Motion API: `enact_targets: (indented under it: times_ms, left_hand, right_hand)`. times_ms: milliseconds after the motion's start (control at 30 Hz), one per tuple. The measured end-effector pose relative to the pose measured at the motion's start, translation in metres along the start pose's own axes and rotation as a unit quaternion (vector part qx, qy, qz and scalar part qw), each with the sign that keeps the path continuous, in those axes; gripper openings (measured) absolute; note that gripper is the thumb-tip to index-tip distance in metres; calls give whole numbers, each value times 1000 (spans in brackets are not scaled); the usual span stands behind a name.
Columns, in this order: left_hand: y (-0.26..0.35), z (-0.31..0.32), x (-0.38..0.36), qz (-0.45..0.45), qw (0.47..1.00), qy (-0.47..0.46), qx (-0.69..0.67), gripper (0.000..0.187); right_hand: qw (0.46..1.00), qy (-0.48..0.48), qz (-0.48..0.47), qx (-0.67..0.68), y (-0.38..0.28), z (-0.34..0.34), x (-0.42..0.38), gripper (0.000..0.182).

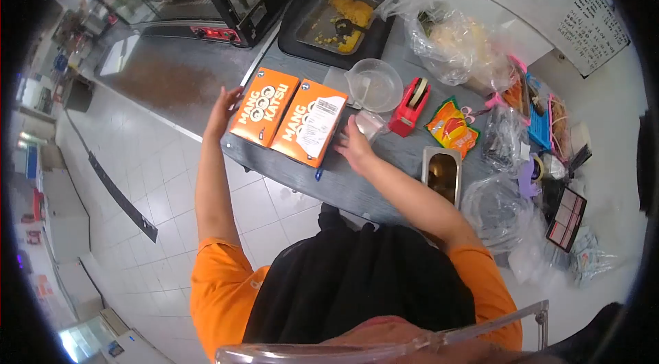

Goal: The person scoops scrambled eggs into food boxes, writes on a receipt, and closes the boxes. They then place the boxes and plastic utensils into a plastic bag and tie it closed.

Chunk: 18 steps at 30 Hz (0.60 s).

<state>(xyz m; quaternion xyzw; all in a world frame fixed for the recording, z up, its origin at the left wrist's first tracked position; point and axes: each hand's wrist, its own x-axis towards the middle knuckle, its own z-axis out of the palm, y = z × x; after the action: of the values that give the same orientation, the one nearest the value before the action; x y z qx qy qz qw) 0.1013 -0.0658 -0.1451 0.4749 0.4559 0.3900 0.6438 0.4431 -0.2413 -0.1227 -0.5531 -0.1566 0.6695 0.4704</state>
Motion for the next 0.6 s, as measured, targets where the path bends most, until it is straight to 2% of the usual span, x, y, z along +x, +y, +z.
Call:
enact_targets:
  times_ms: [67, 100, 133, 167, 200, 267, 400, 467, 500, 533, 567, 600]
  left_hand:
    - [-5, 20, -1, -94, 989, -100, -59, 72]
    - [-28, 15, 6, -123, 992, -25, -1, 76]
    - [-32, 11, 5, -130, 991, -27, -3, 76]
    - [-33, 10, -1, -138, 990, -30, -16, 76]
    - [-34, 10, -8, -146, 988, -34, -30, 77]
    - [-32, 16, -27, -161, 984, -39, -58, 78]
    - [-47, 19, -60, -162, 979, -53, -107, 82]
    - [-59, 28, -72, -120, 948, -68, -288, 83]
    - [-61, 35, -77, -78, 939, -101, -319, 84]
    - [-66, 40, -77, -78, 938, -102, -322, 84]
    - [-71, 44, -76, -82, 934, -70, -339, 84]
    - [-73, 47, -76, -88, 930, -38, -356, 84]
  right_hand:
    - [1000, -6, -5, 19, 27, 9, 27, 69]
    - [995, -10, -103, -3, 37, 13, 36, 70]
    - [979, -15, -200, -27, 46, 16, 43, 71]
    - [978, 2, -208, -5, 56, 19, 50, 70]
    - [979, 6, -202, -5, 63, 20, 56, 70]
    - [972, -56, -175, 145, 65, 25, 64, 73]
    - [980, -96, -149, 85, 35, 30, 47, 76]
    - [978, -109, -166, 69, 37, 19, 55, 75]
    - [979, -142, -134, 50, 35, 13, 55, 76]
    - [979, -176, -103, 30, 32, 11, 52, 78]
    - [974, -183, -82, 109, 35, 18, 52, 79]
    - [974, -182, -83, 107, 33, 21, 50, 79]
